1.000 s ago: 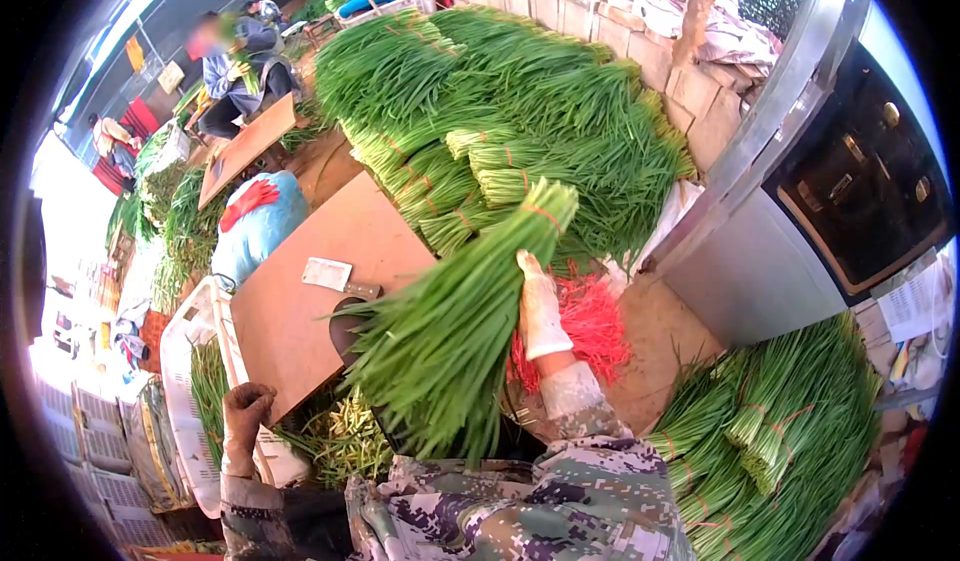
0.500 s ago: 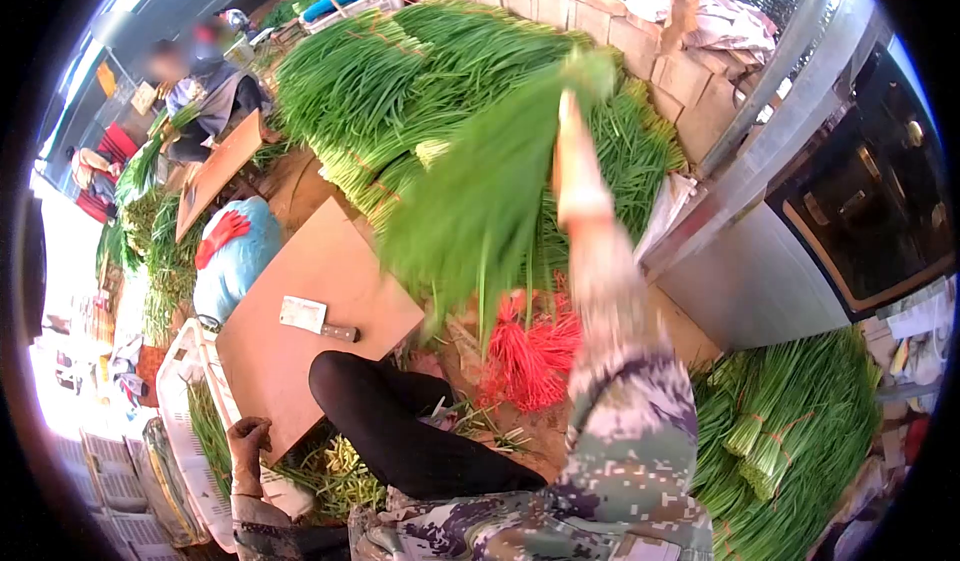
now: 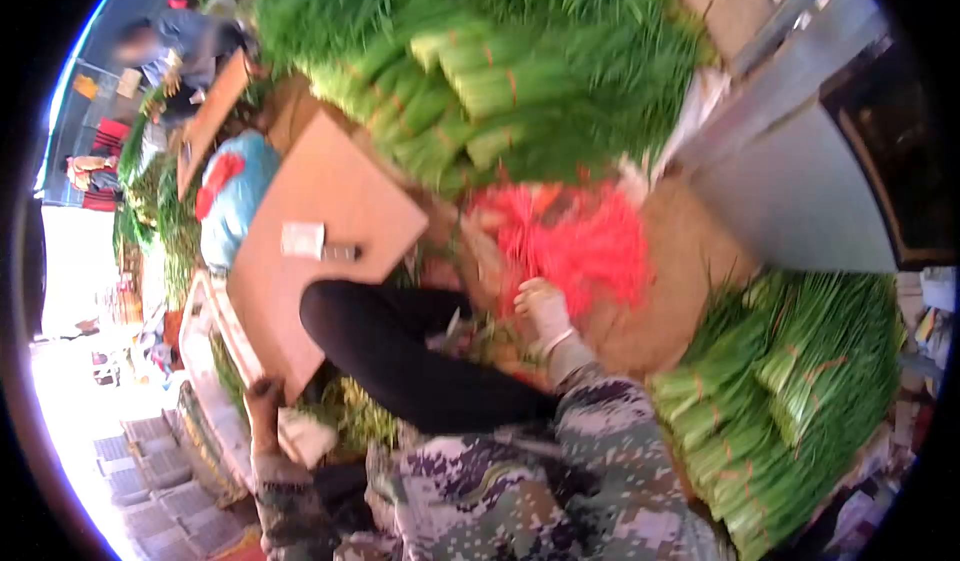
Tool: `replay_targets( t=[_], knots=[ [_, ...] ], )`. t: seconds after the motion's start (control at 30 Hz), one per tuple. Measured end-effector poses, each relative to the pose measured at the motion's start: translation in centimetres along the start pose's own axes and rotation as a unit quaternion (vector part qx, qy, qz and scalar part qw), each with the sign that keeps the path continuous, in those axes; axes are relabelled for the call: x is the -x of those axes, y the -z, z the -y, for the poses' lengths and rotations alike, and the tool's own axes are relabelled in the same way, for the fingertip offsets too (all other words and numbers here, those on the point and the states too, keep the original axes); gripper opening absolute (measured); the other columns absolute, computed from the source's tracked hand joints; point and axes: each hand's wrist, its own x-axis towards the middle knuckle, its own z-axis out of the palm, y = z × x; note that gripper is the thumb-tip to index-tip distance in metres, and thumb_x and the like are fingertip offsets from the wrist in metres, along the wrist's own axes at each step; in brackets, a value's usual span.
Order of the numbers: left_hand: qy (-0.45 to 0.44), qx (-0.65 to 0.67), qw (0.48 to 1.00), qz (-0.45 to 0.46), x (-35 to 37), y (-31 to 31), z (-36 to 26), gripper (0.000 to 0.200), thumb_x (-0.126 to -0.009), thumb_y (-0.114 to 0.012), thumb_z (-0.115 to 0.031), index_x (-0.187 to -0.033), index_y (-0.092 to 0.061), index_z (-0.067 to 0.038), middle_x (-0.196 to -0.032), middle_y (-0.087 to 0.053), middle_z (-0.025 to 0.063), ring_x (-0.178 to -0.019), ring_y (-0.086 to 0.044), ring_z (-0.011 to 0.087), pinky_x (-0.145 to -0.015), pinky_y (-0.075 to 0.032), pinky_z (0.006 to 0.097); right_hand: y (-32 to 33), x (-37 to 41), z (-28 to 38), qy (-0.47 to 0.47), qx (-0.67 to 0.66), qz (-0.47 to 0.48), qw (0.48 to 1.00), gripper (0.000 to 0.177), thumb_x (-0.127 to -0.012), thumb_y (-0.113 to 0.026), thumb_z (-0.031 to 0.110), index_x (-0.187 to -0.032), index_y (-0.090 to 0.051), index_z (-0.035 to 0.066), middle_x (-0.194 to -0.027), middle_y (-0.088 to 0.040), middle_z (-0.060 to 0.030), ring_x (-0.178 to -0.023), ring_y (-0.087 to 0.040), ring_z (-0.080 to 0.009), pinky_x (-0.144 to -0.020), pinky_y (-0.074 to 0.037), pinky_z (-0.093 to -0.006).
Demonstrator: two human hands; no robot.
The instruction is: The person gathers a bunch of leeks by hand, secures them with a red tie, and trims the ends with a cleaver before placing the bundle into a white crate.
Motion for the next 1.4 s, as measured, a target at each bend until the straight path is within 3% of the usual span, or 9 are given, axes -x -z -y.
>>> replay_targets(
  t=[0.4, 0.53, 0.6, 0.77, 0.83, 0.87, 1.1, 1.33, 1.4],
  knots=[
    [-0.017, 0.034, 0.999, 0.001, 3.4, -4.2, 2.1, 0.031, -0.088, -0.061, -0.007, -0.117, -0.059, 0.001, -0.077, -0.061, 0.0022, -0.062, -0.052, 0.0073, -0.053, -0.041, 0.0189, 9.8, 0.1, 3.2, -0.031, 0.338, -0.105, 0.935, 0.016, -0.084, -0.049, 0.016, -0.08, -0.064, 0.011, -0.06, -0.062, -0.0021, -0.045, -0.053, -0.0125, -0.043, -0.041, -0.029],
    [0.014, 0.069, 0.997, -0.037, 5.8, -4.5, 3.4, 0.028, -0.089, -0.062, -0.009, -0.115, -0.061, 0.001, -0.082, -0.061, 0.003, -0.065, -0.053, 0.0075, -0.053, -0.042, 0.0195, 11.2, -5.7, 4.5, 0.088, 0.592, -0.014, 0.801, 0.017, -0.085, -0.052, 0.018, -0.075, -0.065, 0.011, -0.067, -0.065, -0.0058, -0.053, -0.059, -0.0175, -0.05, -0.046, -0.0316],
    [0.048, 0.063, 0.996, -0.037, 6.7, -4.5, 4.5, 0.027, -0.089, -0.063, -0.01, -0.114, -0.061, 0.001, -0.084, -0.062, 0.0036, -0.065, -0.053, 0.007, -0.052, -0.044, 0.0192, 11.9, -7.9, 4.7, 0.318, 0.706, -0.07, 0.629, 0.019, -0.087, -0.052, 0.02, -0.076, -0.064, 0.011, -0.074, -0.066, -0.0106, -0.066, -0.063, -0.0251, -0.061, -0.05, -0.0381],
    [0.051, 0.125, 0.991, -0.019, 7.9, -5.4, 5.9, 0.026, -0.09, -0.061, -0.008, -0.114, -0.06, 0.002, -0.08, -0.06, 0.0012, -0.062, -0.052, 0.0069, -0.053, -0.044, 0.0189, 8.3, -9.6, 6.4, 0.312, 0.695, -0.039, 0.647, 0.025, -0.087, -0.055, 0.03, -0.08, -0.063, 0.007, -0.08, -0.065, -0.0173, -0.078, -0.062, -0.0358, -0.072, -0.049, -0.0462],
    [0.04, 0.124, 0.991, -0.019, 8.2, -5.7, 5.5, 0.025, -0.09, -0.061, -0.009, -0.112, -0.063, 0.001, -0.074, -0.059, 0.0026, -0.059, -0.053, 0.0083, -0.051, -0.043, 0.0201, 4.3, -8.5, 8.4, 0.157, 0.642, -0.111, 0.742, 0.033, -0.085, -0.057, 0.037, -0.082, -0.063, 0.005, -0.083, -0.065, -0.0195, -0.082, -0.061, -0.0399, -0.074, -0.048, -0.0478],
    [0.044, 0.12, 0.991, -0.027, 8.4, -5.3, 5.5, 0.025, -0.09, -0.061, -0.009, -0.112, -0.063, 0.001, -0.074, -0.059, 0.0026, -0.059, -0.053, 0.0083, -0.051, -0.043, 0.0201, 6.9, -11.9, 5.1, 0.226, 0.702, -0.085, 0.67, 0.035, -0.084, -0.058, 0.039, -0.084, -0.063, 0.005, -0.086, -0.065, -0.0215, -0.084, -0.061, -0.0418, -0.077, -0.049, -0.0483],
    [0.064, 0.114, 0.991, -0.015, 9.0, -5.8, 6.2, 0.026, -0.09, -0.06, -0.007, -0.114, -0.06, 0.004, -0.075, -0.057, 0.0004, -0.061, -0.049, 0.0063, -0.053, -0.041, 0.0191, 6.5, -13.5, 4.9, 0.197, 0.715, -0.063, 0.668, 0.033, -0.085, -0.056, 0.036, -0.084, -0.065, 0.004, -0.087, -0.065, -0.0217, -0.081, -0.063, -0.0414, -0.073, -0.05, -0.0491],
    [0.067, 0.136, 0.988, 0.005, 9.2, -6.0, 8.0, 0.023, -0.089, -0.062, -0.008, -0.109, -0.064, 0.002, -0.081, -0.065, 0.0044, -0.061, -0.056, 0.0096, -0.053, -0.046, 0.0208, 0.8, -10.0, 11.7, 0.317, 0.483, -0.066, 0.814, 0.021, -0.089, -0.047, 0.012, -0.087, -0.067, 0.005, -0.07, -0.064, -0.0093, -0.059, -0.059, -0.0225, -0.058, -0.048, -0.0349],
    [0.073, 0.122, 0.99, -0.021, 9.4, -6.6, 7.5, 0.022, -0.089, -0.061, -0.008, -0.109, -0.064, 0.002, -0.08, -0.064, 0.0036, -0.062, -0.056, 0.0092, -0.055, -0.046, 0.0209, -0.9, -8.9, 14.1, 0.054, 0.247, -0.043, 0.966, 0.02, -0.09, -0.048, 0.013, -0.089, -0.067, 0.004, -0.062, -0.056, -0.001, -0.052, -0.051, -0.0144, -0.051, -0.043, -0.0292]
  ],
)
